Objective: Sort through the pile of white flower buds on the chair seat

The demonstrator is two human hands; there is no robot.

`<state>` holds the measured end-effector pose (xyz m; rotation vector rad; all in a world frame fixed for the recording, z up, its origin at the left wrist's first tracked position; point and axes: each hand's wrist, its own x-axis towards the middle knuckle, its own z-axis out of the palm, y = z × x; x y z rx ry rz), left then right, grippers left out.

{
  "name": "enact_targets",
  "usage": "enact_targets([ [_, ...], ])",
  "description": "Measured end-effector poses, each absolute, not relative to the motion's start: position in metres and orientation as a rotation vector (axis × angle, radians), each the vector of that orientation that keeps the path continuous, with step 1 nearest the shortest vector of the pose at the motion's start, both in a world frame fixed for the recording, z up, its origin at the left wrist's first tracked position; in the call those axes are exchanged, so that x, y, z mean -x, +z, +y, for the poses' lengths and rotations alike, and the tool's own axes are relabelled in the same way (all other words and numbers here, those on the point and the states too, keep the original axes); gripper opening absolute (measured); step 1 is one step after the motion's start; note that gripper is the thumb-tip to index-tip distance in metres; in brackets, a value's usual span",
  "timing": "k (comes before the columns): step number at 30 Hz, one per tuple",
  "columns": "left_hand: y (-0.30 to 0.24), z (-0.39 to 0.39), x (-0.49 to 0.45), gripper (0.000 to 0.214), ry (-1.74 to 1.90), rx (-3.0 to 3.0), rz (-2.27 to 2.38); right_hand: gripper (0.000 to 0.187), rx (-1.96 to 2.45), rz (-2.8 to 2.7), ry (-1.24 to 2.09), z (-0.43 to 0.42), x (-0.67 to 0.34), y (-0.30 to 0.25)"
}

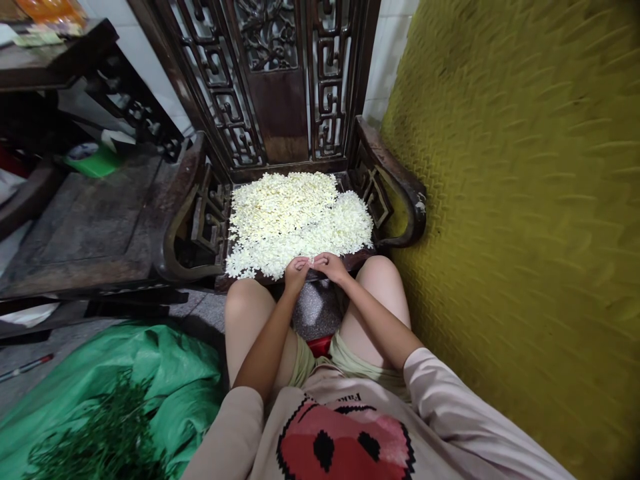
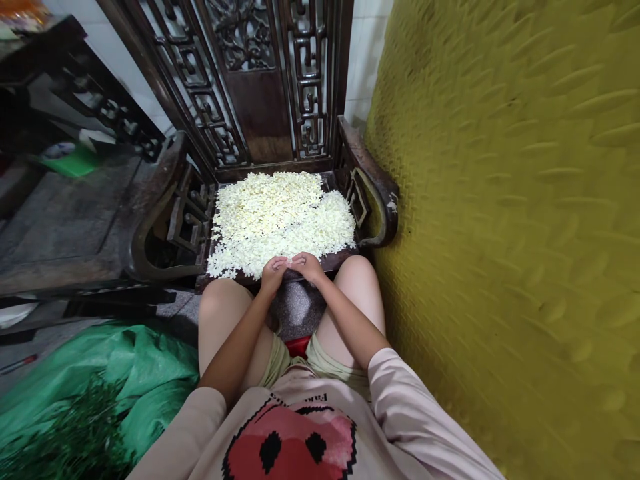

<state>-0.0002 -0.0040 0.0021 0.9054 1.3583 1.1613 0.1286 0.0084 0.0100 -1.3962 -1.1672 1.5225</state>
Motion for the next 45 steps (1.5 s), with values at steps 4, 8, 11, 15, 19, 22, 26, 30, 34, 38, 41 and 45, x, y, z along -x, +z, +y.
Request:
enact_targets([
  [4, 0.001, -0.004, -0.002, 0.028, 1.179, -0.815, 1.347, 0.015, 1.474, -1.207, 1.443, 0.011, -0.131, 0.010],
  [8, 0.000, -0.001, 0.002, 0.029, 1.227, -0.743, 1.370, 0.007, 1.515, -1.168, 1.413, 0.012, -0.133, 0.012],
  [11, -0.005, 0.005, 0.011, 0.026, 1.362, -0.664, 1.482, 0.005, 1.557, -1.116, 1.400, 0.012, -0.134, 0.013],
  [15, -0.010, 0.012, 0.022, 0.025, 1.427, -0.617, 1.560, 0.008, 1.547, -1.062, 1.410, 0.013, -0.135, 0.012],
  [19, -0.004, 0.009, 0.020, 0.025, 1.316, -0.887, 1.557, 0.012, 1.534, -1.038, 1.441, 0.013, -0.135, 0.013],
  [22, 0.007, 0.001, 0.013, 0.021, 1.254, -1.229, 1.544, 0.013, 1.525, -1.055, 1.457, 0.011, -0.135, 0.015],
  [26, 0.014, -0.008, 0.006, 0.014, 1.152, -1.480, 1.396, 0.016, 1.507, -1.092, 1.484, 0.010, -0.134, 0.019],
  [30, 0.010, -0.010, 0.004, 0.012, 1.147, -1.481, 1.454, 0.020, 1.495, -1.133, 1.513, 0.009, -0.134, 0.022],
  [34, 0.007, -0.010, 0.002, 0.012, 1.148, -1.413, 1.444, 0.021, 1.434, -1.158, 1.537, 0.009, -0.135, 0.022],
  [38, 0.006, -0.008, 0.001, 0.017, 1.102, -1.175, 1.350, 0.022, 1.390, -1.121, 1.545, 0.010, -0.136, 0.021],
  [41, 0.007, -0.006, 0.003, 0.023, 1.070, -1.020, 1.254, 0.025, 1.377, -1.090, 1.568, 0.011, -0.137, 0.021],
  [45, 0.013, -0.005, 0.006, 0.028, 1.054, -0.974, 1.186, 0.027, 1.353, -1.051, 1.622, 0.011, -0.138, 0.025],
])
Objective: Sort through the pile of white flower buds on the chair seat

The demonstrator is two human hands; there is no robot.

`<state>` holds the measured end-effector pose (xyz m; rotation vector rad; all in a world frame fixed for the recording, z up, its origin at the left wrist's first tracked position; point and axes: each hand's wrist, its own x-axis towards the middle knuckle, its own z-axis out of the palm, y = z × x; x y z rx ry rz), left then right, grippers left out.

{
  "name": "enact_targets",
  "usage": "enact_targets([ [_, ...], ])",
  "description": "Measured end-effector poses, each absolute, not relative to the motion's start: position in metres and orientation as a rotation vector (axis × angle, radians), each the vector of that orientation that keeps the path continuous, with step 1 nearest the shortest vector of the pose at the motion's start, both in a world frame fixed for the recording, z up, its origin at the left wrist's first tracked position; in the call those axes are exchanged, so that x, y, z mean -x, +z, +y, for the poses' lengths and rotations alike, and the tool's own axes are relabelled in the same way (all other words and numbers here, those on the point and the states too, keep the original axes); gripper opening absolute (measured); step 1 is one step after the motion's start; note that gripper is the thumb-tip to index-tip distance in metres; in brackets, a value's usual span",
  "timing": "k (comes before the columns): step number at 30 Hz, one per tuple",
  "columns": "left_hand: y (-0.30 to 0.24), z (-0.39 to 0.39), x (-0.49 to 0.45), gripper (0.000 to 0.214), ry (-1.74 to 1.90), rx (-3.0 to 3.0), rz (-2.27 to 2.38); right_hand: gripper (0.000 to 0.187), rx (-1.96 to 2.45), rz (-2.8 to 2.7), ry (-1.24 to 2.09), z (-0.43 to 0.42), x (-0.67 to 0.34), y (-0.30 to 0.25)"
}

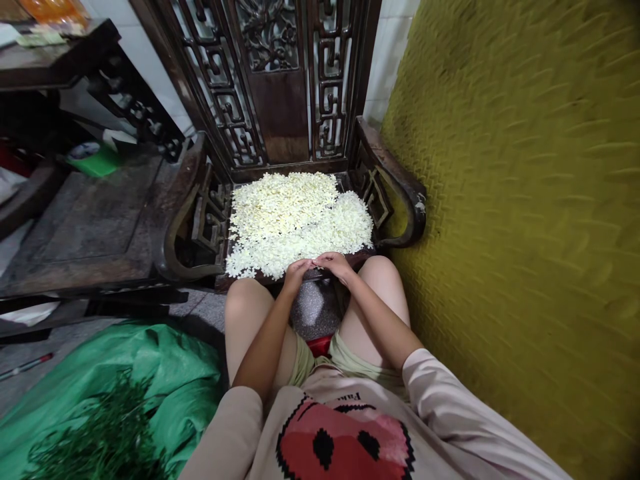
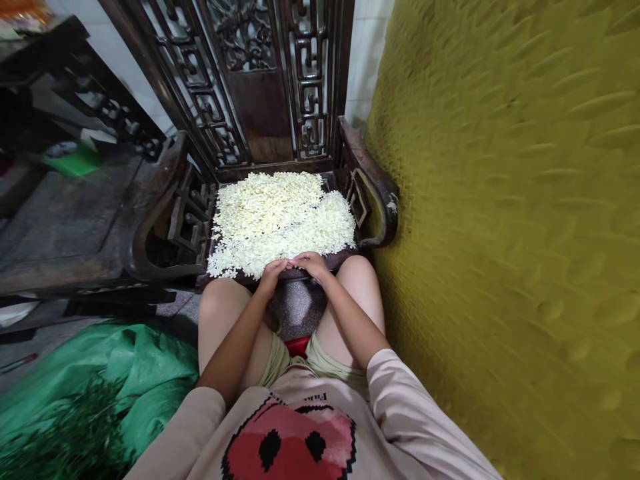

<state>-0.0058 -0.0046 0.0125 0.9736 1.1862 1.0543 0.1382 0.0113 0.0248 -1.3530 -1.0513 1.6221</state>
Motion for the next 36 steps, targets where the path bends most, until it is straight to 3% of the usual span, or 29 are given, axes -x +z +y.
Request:
enact_targets([
  [23, 0.011, -0.003, 0.001, 0.037, 1.100, -0.835, 1.274, 0.035, 1.336, -0.954, 1.759, 0.012, -0.140, 0.020],
  [36, -0.011, 0.005, 0.011, 0.029, 1.263, -0.689, 1.498, 0.022, 1.531, -0.689, 1.641, 0.018, -0.143, 0.019],
])
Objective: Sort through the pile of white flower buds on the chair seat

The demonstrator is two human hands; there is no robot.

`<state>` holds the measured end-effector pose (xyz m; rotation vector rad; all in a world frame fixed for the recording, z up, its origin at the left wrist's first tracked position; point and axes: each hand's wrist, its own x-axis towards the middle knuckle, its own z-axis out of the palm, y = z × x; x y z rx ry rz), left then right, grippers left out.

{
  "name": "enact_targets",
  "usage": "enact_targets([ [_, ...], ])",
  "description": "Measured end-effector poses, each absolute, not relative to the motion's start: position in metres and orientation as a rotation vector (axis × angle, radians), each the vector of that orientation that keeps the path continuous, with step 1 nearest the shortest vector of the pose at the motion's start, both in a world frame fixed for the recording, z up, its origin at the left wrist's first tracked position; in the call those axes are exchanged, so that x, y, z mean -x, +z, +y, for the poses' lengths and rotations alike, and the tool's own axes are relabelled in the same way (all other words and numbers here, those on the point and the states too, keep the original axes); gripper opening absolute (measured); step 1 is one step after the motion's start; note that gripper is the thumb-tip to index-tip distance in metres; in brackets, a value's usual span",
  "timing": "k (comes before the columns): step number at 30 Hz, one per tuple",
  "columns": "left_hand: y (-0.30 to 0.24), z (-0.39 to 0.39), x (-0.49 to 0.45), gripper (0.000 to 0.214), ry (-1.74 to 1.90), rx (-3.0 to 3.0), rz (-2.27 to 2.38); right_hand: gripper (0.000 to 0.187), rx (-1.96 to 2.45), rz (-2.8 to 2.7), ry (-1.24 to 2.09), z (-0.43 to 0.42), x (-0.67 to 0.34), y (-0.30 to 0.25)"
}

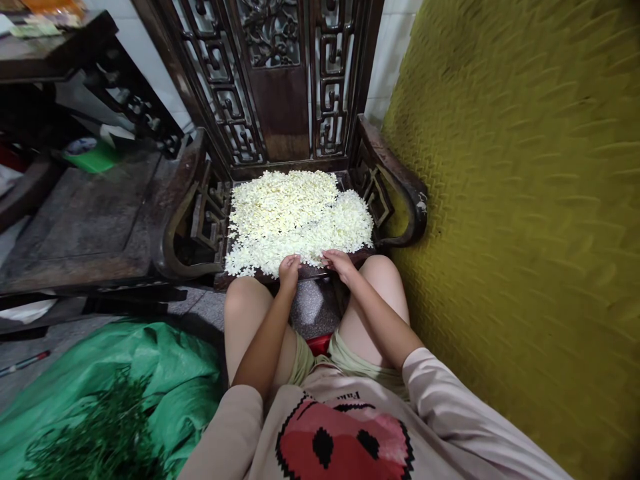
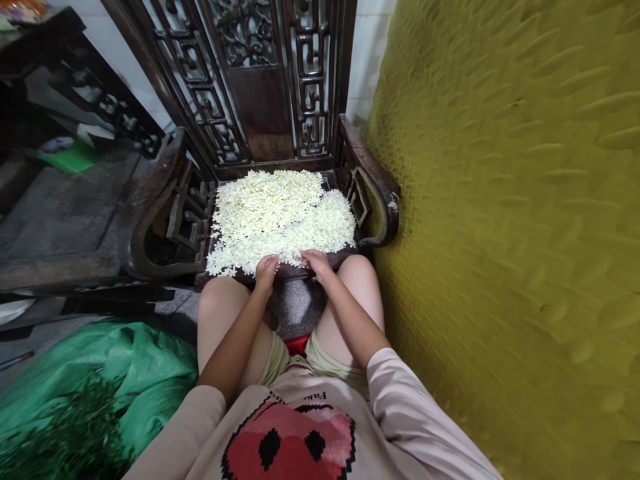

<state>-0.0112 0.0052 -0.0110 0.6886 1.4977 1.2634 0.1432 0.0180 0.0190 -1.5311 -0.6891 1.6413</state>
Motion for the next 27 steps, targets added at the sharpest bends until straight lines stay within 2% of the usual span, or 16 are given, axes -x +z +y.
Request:
enact_targets([
  [6, -0.025, 0.008, 0.013, 0.023, 1.168, -0.630, 1.635, 0.019, 1.601, -0.602, 1.561, 0.019, -0.145, 0.020],
  [10, -0.025, 0.007, 0.010, 0.031, 1.126, -0.704, 1.643, 0.018, 1.611, -0.618, 1.547, 0.018, -0.144, 0.019],
  [15, -0.011, 0.006, 0.014, 0.042, 1.034, -1.171, 1.980, 0.018, 1.670, -0.686, 1.481, 0.017, -0.141, 0.013],
  [19, -0.005, 0.011, 0.021, 0.057, 0.766, -1.605, 2.238, 0.015, 1.699, -0.733, 1.458, 0.017, -0.138, 0.006],
  [23, -0.012, 0.009, 0.021, 0.058, 0.498, -1.703, 2.203, 0.010, 1.732, -0.787, 1.471, 0.016, -0.134, -0.001],
  [27, -0.017, 0.004, 0.019, 0.056, 0.517, -1.780, 2.142, 0.008, 1.744, -0.838, 1.465, 0.015, -0.130, -0.005],
])
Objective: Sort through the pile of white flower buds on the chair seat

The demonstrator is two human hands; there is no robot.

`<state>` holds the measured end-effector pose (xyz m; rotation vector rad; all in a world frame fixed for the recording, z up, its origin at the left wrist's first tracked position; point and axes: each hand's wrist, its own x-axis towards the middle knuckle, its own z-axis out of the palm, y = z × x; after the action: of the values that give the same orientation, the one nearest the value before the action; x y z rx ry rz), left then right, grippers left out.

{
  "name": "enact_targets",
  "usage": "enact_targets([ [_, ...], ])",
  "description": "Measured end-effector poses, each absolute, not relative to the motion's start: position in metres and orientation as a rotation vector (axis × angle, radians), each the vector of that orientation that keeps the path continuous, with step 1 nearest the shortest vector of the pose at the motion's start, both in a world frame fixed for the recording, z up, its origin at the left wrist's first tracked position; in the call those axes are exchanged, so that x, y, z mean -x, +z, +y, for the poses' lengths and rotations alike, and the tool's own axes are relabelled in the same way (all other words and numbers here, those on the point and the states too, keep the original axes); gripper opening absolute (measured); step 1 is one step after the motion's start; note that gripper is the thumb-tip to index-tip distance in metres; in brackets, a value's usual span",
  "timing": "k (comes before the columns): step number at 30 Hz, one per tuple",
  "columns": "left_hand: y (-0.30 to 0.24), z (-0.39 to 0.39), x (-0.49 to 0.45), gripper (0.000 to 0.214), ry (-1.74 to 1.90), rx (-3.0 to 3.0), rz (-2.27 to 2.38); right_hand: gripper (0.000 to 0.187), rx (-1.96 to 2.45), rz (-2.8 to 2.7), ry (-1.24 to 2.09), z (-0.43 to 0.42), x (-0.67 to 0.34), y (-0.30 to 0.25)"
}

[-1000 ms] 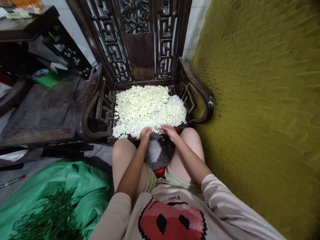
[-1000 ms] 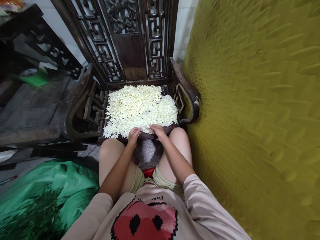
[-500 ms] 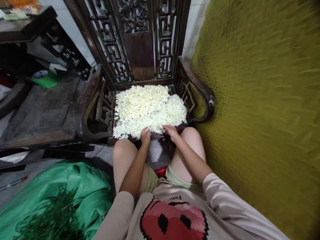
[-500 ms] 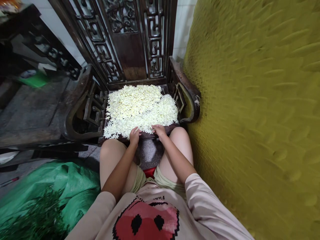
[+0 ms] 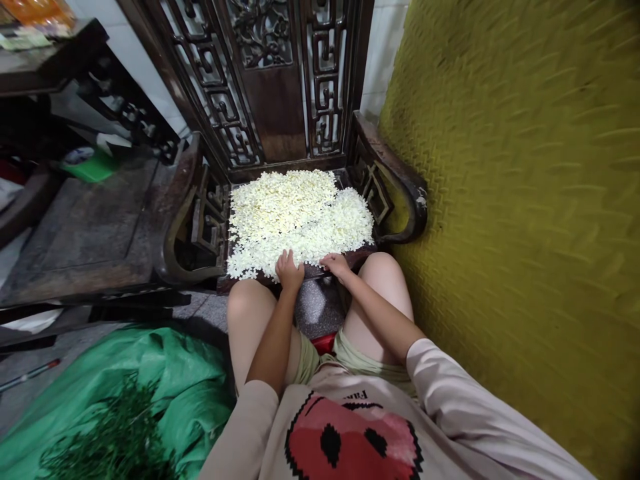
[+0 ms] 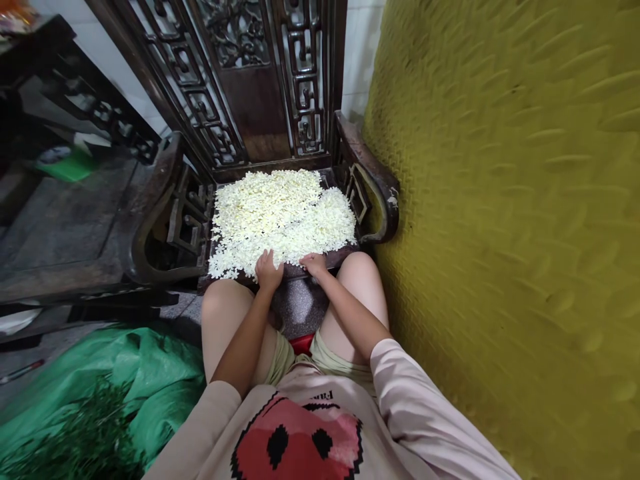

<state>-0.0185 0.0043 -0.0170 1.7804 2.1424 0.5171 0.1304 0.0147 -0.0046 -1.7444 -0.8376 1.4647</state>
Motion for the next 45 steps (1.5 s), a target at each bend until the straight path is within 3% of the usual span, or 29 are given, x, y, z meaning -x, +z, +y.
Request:
enact_targets([
  [7, -0.012, 0.001, 0.021, 0.051, 0.796, -1.614, 2.255, 0.013, 1.665, -0.962, 1.533, 0.013, -0.129, -0.002],
  [15, 0.012, 0.024, 0.042, 0.029, 0.918, -1.398, 2.372, 0.008, 1.714, -0.846, 1.506, 0.014, -0.129, 0.002],
  [22, 0.037, 0.083, 0.115, 0.033, 0.473, -1.791, 2.128, 0.013, 1.723, -0.754, 1.494, 0.014, -0.128, 0.022],
  [30, 0.004, 0.113, 0.099, 0.036, 0.155, -2.095, 2.147, 0.014, 1.682, -0.750, 1.592, 0.017, -0.126, 0.017],
  [45, -0.013, 0.131, 0.116, 0.022, 0.195, -1.939, 2.135, 0.015, 1.607, -0.690, 1.757, 0.020, -0.118, 0.019],
])
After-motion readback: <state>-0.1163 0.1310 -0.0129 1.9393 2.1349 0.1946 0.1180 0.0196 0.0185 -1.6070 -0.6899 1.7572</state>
